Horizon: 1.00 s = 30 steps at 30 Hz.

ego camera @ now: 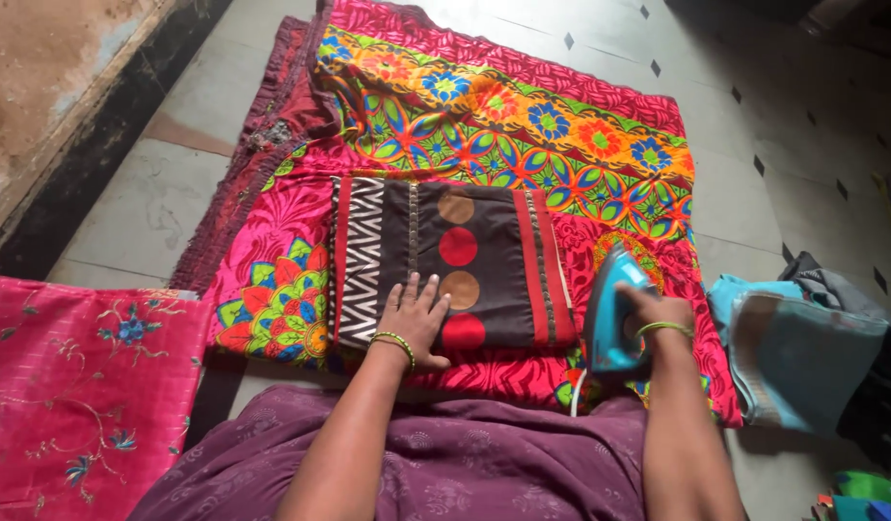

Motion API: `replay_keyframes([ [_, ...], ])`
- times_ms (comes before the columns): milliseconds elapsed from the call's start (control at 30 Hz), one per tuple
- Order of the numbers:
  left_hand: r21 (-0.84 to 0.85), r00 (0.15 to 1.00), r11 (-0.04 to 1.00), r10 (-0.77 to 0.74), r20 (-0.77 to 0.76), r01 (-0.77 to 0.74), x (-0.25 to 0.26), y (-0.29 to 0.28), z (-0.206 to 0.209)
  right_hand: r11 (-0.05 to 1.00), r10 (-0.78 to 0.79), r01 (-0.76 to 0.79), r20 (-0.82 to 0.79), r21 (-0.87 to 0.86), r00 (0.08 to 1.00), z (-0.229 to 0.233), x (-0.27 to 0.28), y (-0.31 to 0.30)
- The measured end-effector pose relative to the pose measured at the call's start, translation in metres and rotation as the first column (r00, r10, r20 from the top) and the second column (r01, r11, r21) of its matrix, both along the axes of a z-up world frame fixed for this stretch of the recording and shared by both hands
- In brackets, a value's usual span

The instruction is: Ironing and folding patterned textile fabrics on the floor.

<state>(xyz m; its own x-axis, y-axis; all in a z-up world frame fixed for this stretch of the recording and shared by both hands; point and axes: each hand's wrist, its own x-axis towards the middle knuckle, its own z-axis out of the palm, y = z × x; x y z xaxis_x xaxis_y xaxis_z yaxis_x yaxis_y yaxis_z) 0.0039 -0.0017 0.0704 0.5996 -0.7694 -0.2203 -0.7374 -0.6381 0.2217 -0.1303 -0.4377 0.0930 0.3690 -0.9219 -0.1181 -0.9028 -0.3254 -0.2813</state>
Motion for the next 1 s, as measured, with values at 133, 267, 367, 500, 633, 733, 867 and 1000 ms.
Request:
replay_keyframes([
  [133,-0.023,1.0,1.0,-0.001,0.002,0.001,0.002,0.0,-0.004,0.989,-0.144,0.133,0.599,0.062,0.788,0.034,-0.01,-0.001],
  [267,-0.01,1.0,1.0,0.007,0.012,-0.007,0.001,0.0,-0.007,0.976,-0.106,-0.161,0.962,0.149,0.25,0.006,-0.005,-0.027],
  [367,-0.009,0.999,1.0,0.004,0.039,-0.004,0.0,-0.003,-0.013,0.965,-0.162,-0.179,0.971,0.194,0.177,0.011,0.008,-0.001],
  [500,0.005,0.998,1.0,0.008,0.056,-0.009,0.001,-0.002,-0.011,0.953,-0.236,-0.119,0.927,0.279,0.29,-0.038,0.017,-0.014],
  [633,0.005,0.998,1.0,0.006,0.062,-0.006,0.001,-0.003,-0.008,0.947,-0.134,-0.235,0.934,0.219,0.331,-0.12,0.012,-0.067],
  [733,0.045,0.999,0.999,0.006,0.048,-0.008,-0.001,-0.004,-0.006,0.964,-0.167,-0.145,0.932,0.223,0.322,-0.101,0.01,-0.049],
  [867,-0.057,0.991,0.998,0.035,0.13,-0.028,0.003,-0.007,-0.039,0.973,-0.133,-0.114,0.886,0.203,0.443,-0.085,0.007,-0.04],
  [1000,-0.08,0.99,0.996,0.046,0.135,-0.036,0.002,-0.003,-0.028,0.952,-0.224,-0.099,0.879,0.29,0.421,-0.067,0.004,-0.032],
])
